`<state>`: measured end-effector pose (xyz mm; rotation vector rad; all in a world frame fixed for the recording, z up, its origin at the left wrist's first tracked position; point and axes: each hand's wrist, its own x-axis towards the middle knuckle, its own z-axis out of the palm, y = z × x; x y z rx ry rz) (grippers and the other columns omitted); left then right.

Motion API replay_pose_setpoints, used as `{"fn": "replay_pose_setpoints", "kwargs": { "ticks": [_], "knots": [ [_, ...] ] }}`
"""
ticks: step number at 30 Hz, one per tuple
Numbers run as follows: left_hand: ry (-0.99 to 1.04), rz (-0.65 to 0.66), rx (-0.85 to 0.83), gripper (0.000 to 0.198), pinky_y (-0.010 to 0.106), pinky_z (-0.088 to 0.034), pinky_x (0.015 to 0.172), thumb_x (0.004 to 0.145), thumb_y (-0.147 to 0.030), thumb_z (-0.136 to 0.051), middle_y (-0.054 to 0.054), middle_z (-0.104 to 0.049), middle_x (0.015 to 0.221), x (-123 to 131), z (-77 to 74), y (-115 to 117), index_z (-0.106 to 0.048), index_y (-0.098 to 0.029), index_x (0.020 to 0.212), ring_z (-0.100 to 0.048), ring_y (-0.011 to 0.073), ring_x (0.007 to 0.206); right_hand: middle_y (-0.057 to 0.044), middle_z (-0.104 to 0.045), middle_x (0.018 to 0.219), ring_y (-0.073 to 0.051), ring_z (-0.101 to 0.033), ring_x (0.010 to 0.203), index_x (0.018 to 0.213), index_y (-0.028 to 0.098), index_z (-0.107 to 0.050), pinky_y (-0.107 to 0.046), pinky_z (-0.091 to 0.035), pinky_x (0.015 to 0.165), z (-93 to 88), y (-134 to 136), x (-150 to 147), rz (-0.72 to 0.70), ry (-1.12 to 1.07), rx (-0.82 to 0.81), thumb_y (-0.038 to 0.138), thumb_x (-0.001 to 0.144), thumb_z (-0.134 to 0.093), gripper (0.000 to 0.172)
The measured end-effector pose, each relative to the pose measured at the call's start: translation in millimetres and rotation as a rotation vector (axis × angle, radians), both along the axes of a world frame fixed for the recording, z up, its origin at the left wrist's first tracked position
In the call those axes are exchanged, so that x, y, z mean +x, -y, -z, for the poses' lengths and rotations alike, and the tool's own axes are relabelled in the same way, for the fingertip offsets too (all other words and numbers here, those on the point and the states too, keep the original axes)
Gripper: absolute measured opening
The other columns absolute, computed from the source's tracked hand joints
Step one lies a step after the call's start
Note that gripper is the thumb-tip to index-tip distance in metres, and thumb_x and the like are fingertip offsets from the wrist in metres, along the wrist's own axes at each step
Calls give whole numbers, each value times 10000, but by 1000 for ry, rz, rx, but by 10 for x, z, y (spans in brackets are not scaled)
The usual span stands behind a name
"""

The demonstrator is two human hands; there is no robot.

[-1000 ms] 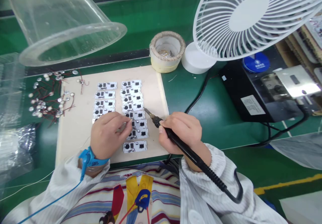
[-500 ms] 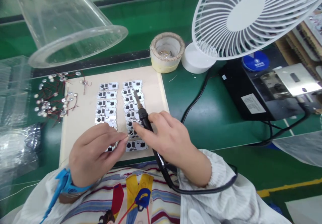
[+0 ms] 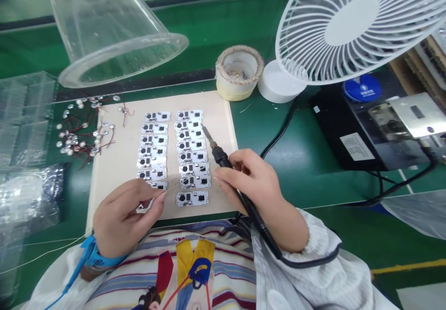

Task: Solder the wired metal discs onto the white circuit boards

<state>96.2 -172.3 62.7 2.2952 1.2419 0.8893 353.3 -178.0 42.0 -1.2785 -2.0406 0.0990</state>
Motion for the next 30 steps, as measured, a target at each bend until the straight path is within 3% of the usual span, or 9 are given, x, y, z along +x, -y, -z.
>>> {"fn": "replay_pose_setpoints", "kwargs": {
  "ticks": [6,9,15,20,24,26,30],
  "knots": [
    [-32,-106,29,62,197,-442,541,809,-106,-651,-6,-595,628,-108,62,13,-629,-146,768,-530,85,577,-34,-675,872,-176,-629,727,1033,228,-648,-299,-507,617,-119,-18,24,62,-251,-99,160,804,-662,240],
    [-45,-205,27,53,200,-444,571,832,-116,-634,-13,-577,638,-210,80,40,-634,-151,792,-518,83,583,-22,-692,875,-183,-635,741,989,247,-655,-316,-512,651,-122,-69,15,166,-270,-80,201,805,-674,190],
    [-87,-297,38,66,206,-445,624,874,-147,-599,-19,-580,685,-473,110,89,-640,-174,917,-529,91,626,-25,-694,870,-201,-648,767,988,244,-677,-348,-522,719,-105,-403,113,435,-217,143,288,826,-668,168],
    [-44,-374,72,65,206,-435,608,869,-150,-607,-35,-576,667,-621,151,127,-631,-193,912,-523,88,603,-88,-693,924,-252,-645,854,1043,181,-689,-411,-502,802,4,-681,197,630,-17,265,376,857,-612,280],
    [-11,-410,77,38,213,-432,588,859,-155,-615,-40,-558,631,-737,174,170,-635,-185,873,-503,89,573,-73,-652,712,-279,-649,825,1025,139,-701,-436,-490,801,98,-729,148,663,-27,258,408,857,-587,337],
    [-9,-429,68,41,212,-441,594,858,-148,-608,-33,-578,649,-796,191,186,-636,-177,866,-510,89,580,-42,-617,623,-268,-648,723,1021,147,-698,-442,-496,746,48,-696,55,673,-156,243,386,847,-592,314],
    [-3,-485,39,60,204,-466,613,850,-126,-606,-16,-626,711,-887,250,206,-642,-175,852,-543,85,606,-16,-637,676,-177,-546,474,958,215,-694,-331,-413,434,-182,-596,-268,527,-581,65,346,768,-708,232]
  ]
}}
